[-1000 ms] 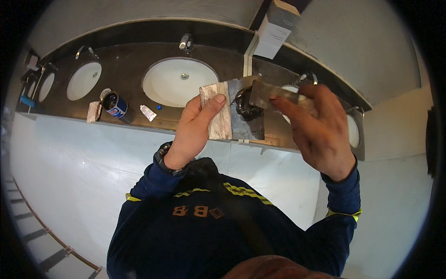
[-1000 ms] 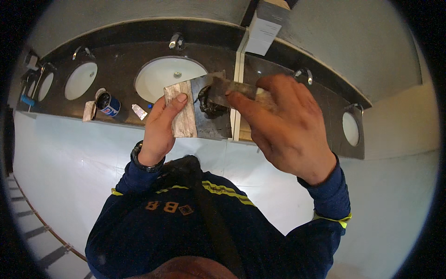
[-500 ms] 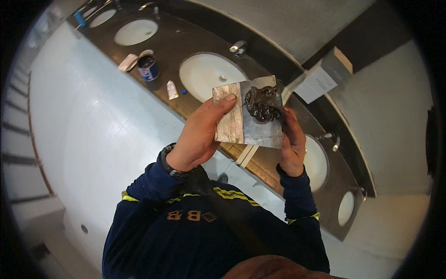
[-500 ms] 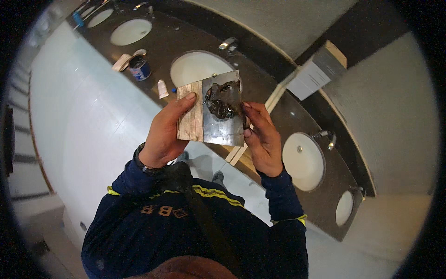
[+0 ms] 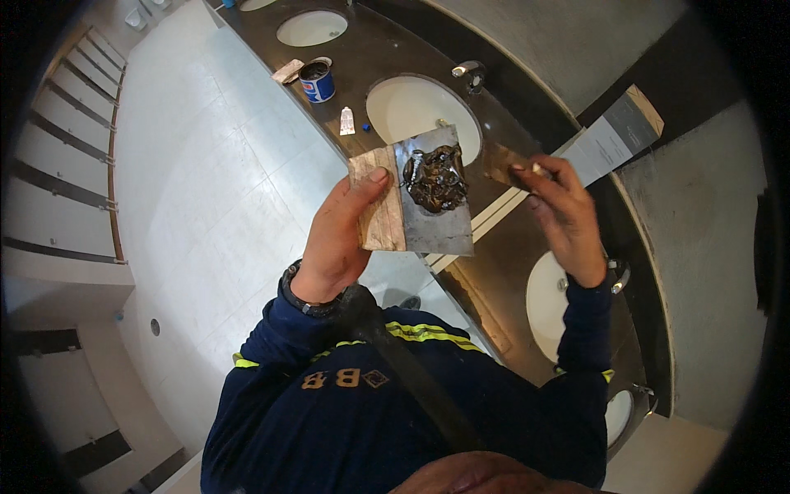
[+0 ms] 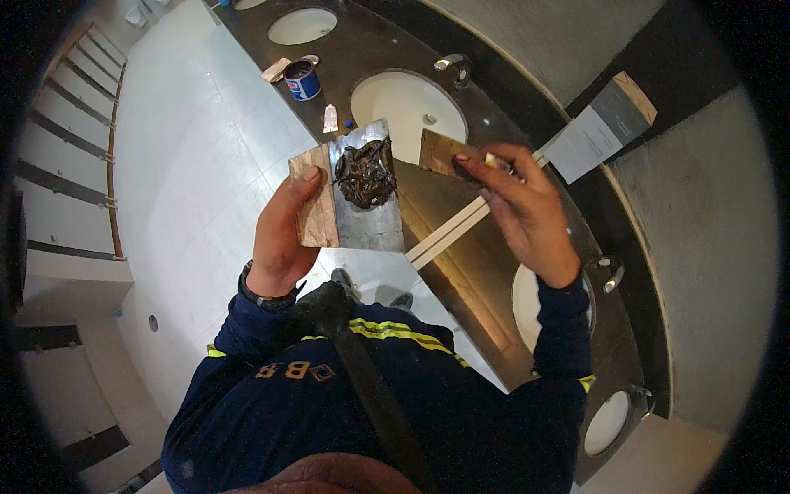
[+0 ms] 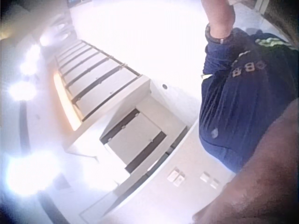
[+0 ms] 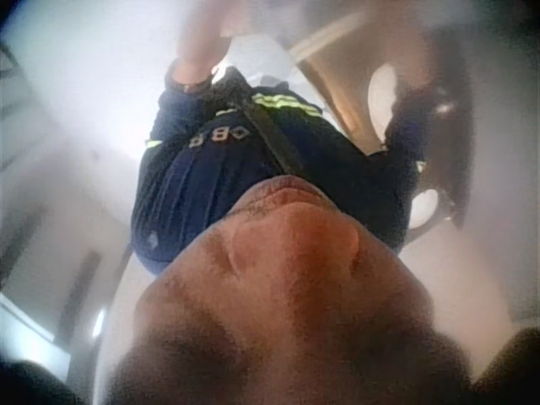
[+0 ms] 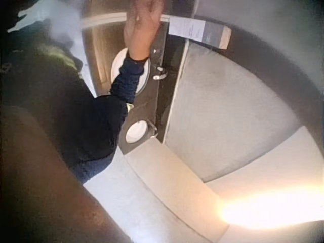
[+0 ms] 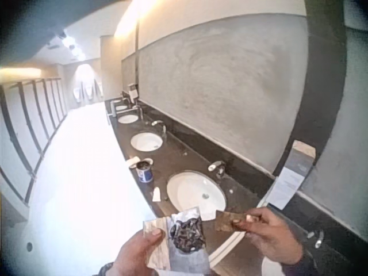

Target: The person applies a dark adhesive along a seam on a bathroom countertop using a small metal spatula and a putty knife. They repeatedly scoop adhesive from the putty knife and spread it into the seam between the countertop and wall.

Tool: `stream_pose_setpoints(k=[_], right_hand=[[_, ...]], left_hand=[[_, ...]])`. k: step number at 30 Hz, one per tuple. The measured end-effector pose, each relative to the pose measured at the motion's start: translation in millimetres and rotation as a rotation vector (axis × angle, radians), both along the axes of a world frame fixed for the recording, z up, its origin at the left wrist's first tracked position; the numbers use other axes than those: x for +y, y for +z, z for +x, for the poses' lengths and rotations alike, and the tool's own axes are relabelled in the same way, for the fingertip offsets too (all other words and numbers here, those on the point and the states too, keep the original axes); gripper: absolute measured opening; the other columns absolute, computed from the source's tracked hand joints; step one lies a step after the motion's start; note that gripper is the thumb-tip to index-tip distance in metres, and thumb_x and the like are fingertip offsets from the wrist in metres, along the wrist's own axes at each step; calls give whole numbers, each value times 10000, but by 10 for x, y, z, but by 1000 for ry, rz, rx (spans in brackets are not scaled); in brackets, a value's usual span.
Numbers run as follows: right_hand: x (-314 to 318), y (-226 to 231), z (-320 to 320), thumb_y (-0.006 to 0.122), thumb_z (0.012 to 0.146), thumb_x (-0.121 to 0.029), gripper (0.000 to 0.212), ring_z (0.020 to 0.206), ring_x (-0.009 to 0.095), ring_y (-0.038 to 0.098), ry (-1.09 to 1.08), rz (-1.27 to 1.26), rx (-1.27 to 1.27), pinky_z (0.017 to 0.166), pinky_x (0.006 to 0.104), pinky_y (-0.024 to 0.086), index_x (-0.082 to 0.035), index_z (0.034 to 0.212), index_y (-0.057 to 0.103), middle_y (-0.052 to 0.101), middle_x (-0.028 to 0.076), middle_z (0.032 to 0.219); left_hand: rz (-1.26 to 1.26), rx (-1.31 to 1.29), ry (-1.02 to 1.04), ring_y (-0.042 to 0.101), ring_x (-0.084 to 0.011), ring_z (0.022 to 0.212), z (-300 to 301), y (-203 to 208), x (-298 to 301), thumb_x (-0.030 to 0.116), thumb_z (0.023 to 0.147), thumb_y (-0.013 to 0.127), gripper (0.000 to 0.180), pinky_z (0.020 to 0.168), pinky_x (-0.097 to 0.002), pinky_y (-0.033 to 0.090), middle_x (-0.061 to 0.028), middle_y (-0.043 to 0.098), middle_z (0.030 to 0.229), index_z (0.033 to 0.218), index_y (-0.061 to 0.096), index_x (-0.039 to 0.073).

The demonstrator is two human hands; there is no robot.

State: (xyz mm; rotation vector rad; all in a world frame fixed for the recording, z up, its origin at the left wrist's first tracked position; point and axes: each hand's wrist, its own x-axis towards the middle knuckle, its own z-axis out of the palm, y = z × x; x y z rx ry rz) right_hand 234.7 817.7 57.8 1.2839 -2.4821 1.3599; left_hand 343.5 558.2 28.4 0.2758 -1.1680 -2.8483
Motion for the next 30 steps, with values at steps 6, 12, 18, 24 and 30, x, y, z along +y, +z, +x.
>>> stream_pose_setpoints(k=[6, 12, 18, 24, 30], right_hand=[[53, 443, -5, 584, 776, 141, 520, 1075, 292, 603, 134, 226, 389, 889, 352, 501, -125, 1217, 660, 565, 160, 1228], [199, 385, -89, 626, 769, 137, 508, 1045, 289, 604, 99, 383, 427, 871, 360, 506, -128, 1201, 667, 579, 149, 1195], [244, -170, -132, 592, 829, 66, 402, 1099, 275, 580, -72, 206, -167, 923, 354, 470, -59, 1208, 644, 576, 140, 1210], [-331, -331, -106, 559, 827, 116, 474, 1126, 252, 576, 133, -146, -147, 943, 344, 471, -65, 1262, 609, 558, 131, 1237], [-658, -355, -158, 537, 814, 110, 459, 1156, 270, 557, 51, -76, -128, 974, 362, 450, -28, 1249, 588, 534, 146, 1274]], left_hand=[[-55, -2, -19, 654, -160, 973, -39, -55, 67, 213, 993, 539, 345, 864, -306, 527, -81, 646, 1110, 1244, 516, -22], [-74, 18, -23, 650, -163, 977, -96, -97, 141, 218, 988, 548, 357, 883, -304, 520, -85, 644, 1114, 1249, 516, -23], [-40, -59, 95, 638, -213, 1041, -142, -198, 21, 218, 982, 511, 337, 938, -356, 499, -112, 645, 1143, 1245, 525, 9], [91, -89, -16, 631, -214, 1073, -362, -300, -76, 214, 991, 497, 328, 953, -373, 494, -102, 637, 1183, 1253, 528, 18], [149, 53, 28, 621, -227, 1093, -409, -215, -233, 255, 1008, 475, 391, 969, -396, 484, -107, 609, 1236, 1329, 470, 31]])
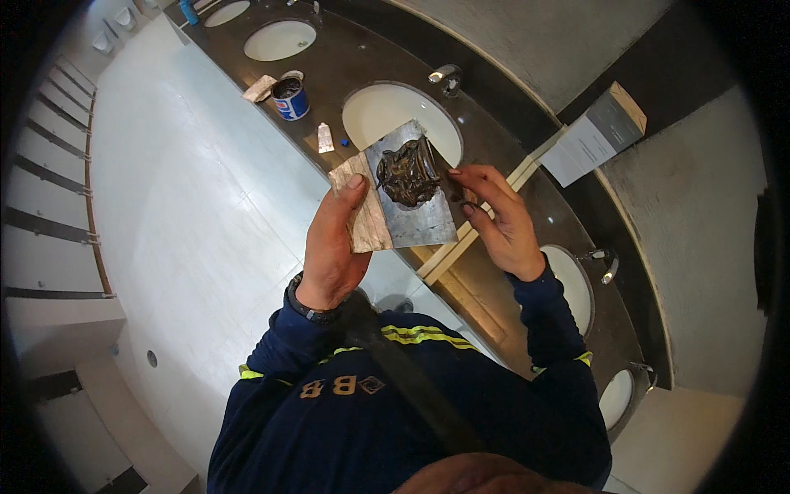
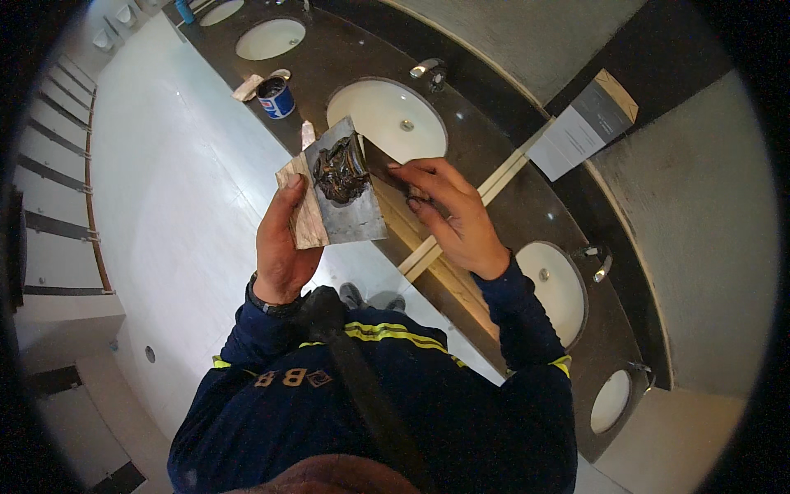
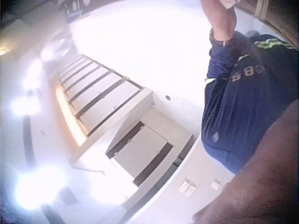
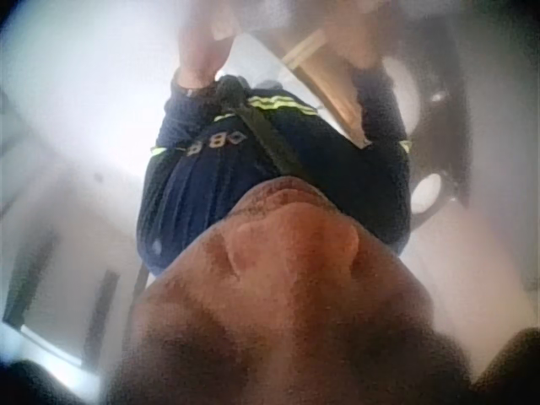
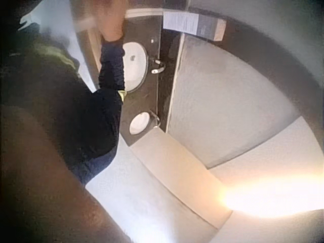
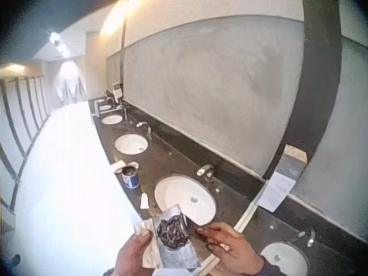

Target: The person applies a dark adhesive along a seam on a bathroom countertop using a small metal spatula and a putty knife. They repeatedly scoop adhesive from the putty knife and spread it into the seam between the countertop and wall.

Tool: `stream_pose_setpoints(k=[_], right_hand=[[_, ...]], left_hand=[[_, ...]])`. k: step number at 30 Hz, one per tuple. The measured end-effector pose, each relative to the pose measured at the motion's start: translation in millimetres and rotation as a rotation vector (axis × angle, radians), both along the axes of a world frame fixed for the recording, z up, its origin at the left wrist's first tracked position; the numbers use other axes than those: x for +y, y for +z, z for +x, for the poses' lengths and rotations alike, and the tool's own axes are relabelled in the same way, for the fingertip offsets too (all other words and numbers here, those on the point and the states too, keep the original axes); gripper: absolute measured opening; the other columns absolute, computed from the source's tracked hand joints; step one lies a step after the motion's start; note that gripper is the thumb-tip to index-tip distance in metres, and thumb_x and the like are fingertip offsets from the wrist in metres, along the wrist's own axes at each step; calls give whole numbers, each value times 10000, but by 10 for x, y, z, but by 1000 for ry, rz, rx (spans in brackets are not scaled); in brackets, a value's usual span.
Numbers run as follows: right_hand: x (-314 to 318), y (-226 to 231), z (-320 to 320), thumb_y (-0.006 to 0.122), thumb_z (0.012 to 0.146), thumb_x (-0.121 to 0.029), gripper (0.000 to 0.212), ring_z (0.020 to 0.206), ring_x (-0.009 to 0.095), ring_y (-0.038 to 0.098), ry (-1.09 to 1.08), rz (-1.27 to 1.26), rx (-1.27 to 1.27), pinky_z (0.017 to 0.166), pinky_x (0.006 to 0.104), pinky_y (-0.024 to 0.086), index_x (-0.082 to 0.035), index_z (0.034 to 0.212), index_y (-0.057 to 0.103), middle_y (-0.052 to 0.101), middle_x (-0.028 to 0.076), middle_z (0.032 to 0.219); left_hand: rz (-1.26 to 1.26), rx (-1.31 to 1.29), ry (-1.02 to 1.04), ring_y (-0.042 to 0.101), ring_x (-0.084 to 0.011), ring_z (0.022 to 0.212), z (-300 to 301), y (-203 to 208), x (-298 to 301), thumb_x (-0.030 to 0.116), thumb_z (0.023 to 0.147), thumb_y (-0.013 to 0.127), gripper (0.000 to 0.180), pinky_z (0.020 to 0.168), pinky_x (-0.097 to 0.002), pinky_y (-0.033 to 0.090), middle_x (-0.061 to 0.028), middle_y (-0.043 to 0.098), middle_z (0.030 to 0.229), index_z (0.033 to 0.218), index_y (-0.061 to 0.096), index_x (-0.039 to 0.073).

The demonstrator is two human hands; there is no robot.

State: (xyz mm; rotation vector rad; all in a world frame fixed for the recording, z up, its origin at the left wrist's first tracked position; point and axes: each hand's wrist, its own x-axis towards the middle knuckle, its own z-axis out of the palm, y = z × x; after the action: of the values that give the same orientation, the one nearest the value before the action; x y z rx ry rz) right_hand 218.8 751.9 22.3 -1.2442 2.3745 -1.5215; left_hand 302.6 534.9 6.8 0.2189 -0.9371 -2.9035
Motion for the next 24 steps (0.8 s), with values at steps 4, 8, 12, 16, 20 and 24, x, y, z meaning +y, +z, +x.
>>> stream_pose_setpoints(k=[4, 8, 12, 16, 20, 24], right_hand=[[-7, 44, 0, 518, 936, -17, 351, 953, 188, 617, -146, -21, -5, 812, 303, 498, -44, 1282, 565, 617, 112, 1076], [-42, 176, 302, 472, 1018, -165, 233, 696, 69, 571, -306, -334, -456, 606, 214, 431, -45, 1205, 545, 618, 24, 788], [-210, 186, 463, 538, 997, -196, 204, 654, 57, 559, -242, -269, -658, 558, 194, 406, -43, 1129, 562, 598, 7, 772], [-291, 271, 303, 548, 990, -188, 196, 679, 55, 588, -234, -164, -570, 564, 199, 431, -45, 1119, 587, 614, 0, 793], [-224, 652, 135, 554, 974, -135, 201, 747, 102, 653, -187, 43, -345, 627, 249, 508, -28, 1135, 610, 645, 33, 815], [-150, 983, -54, 567, 954, -79, 191, 725, 113, 636, -34, 322, 78, 640, 253, 505, -9, 1118, 636, 665, 43, 838]], left_hand=[[-700, 102, 203, 619, -231, 1080, 101, 33, -198, 247, 1015, 472, 386, 945, -386, 497, -115, 608, 1214, 1323, 464, 15], [-485, 175, 321, 613, -221, 1071, 64, 22, -270, 227, 1022, 468, 362, 916, -369, 504, -115, 605, 1191, 1305, 473, 0], [-626, 196, 404, 600, -180, 1061, 97, 50, -247, 229, 1027, 470, 355, 887, -316, 492, -101, 607, 1181, 1271, 492, -27], [-823, 272, 353, 595, -149, 938, 189, 74, -225, 215, 1024, 471, 323, 819, -288, 479, -94, 636, 1050, 1189, 549, -52], [-913, 388, 295, 586, -138, 774, 158, 95, -278, 224, 1017, 487, 319, 712, -278, 464, -84, 659, 881, 1089, 616, -59], [-1016, 372, 212, 589, -142, 782, 208, 151, -338, 205, 1018, 473, 319, 715, -277, 465, -92, 666, 893, 1105, 612, -68]])
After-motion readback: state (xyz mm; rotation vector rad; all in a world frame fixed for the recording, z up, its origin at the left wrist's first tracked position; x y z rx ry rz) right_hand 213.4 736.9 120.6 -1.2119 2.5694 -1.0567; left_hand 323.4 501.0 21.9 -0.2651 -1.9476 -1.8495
